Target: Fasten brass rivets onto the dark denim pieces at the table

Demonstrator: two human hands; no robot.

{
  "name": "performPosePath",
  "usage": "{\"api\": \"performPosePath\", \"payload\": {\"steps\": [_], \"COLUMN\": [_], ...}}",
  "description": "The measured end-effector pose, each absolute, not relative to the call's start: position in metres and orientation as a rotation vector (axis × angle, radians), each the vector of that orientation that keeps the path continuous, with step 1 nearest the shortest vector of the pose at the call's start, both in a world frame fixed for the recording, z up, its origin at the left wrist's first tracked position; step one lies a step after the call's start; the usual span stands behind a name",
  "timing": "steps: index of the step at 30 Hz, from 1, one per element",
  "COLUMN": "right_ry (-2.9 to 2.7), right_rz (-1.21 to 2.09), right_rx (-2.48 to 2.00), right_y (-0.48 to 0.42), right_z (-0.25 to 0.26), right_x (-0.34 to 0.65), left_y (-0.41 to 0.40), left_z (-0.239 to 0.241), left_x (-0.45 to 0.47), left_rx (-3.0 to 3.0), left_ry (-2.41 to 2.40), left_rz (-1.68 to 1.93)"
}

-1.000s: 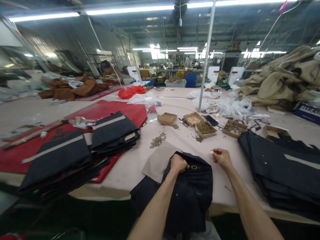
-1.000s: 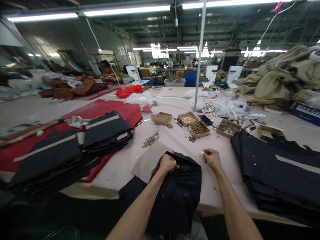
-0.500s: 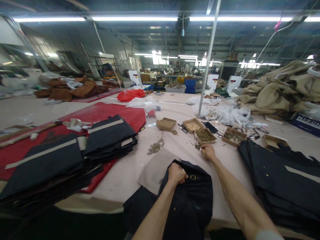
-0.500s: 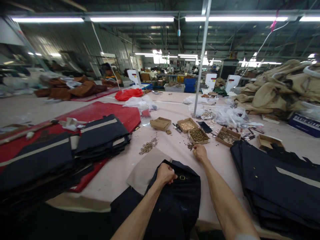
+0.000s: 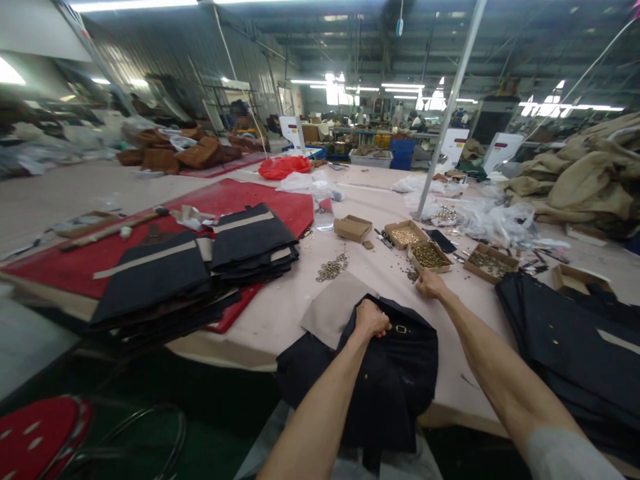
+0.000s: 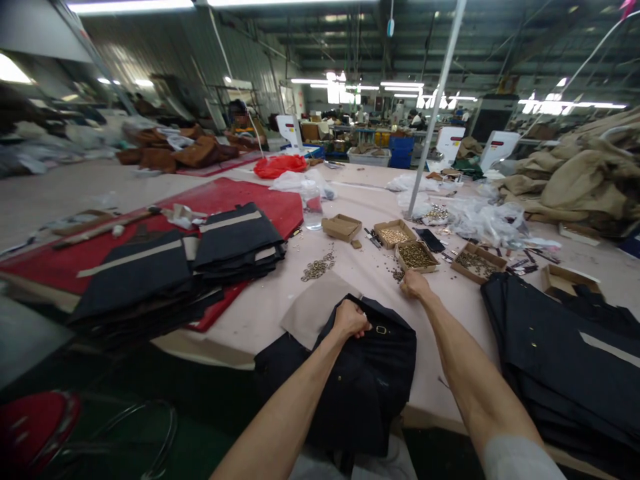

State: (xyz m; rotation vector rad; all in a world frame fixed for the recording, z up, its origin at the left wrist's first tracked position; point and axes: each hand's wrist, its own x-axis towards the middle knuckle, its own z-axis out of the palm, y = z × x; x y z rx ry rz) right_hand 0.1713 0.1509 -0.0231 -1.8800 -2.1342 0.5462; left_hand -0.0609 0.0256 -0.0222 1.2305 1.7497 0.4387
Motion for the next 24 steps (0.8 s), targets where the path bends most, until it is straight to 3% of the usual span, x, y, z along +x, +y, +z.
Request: {"api": "performPosePath", "payload": {"steps": [7,13,18,24], "right_ry": [-2.146,-2.335,-2.439,-2.432], "right_rz": [0.334,0.329,0.211,0.340], "right_rx": [-1.559,-1.205,-1.206,-1.204], "right_y": [0.071,-0.018,-0.019,-0.010], "right_z": [0.003,-0.023,-0.043,-0.049], "right_x": [0.141,0.116,0.109,0.107], "left_y": [0.023,0.025,0.022,0.019], "left_z": [-0.028,-0.032,-0.035,-0.039], "left_x": [-0.063,-0.066,-0.065,-0.066], "left_rx": [1.257,1.328,1.324,1.330], "left_ry": [1.730,1.731,1.738,1.727], "left_rz": [0.438,0.430,0.432,0.461]}}
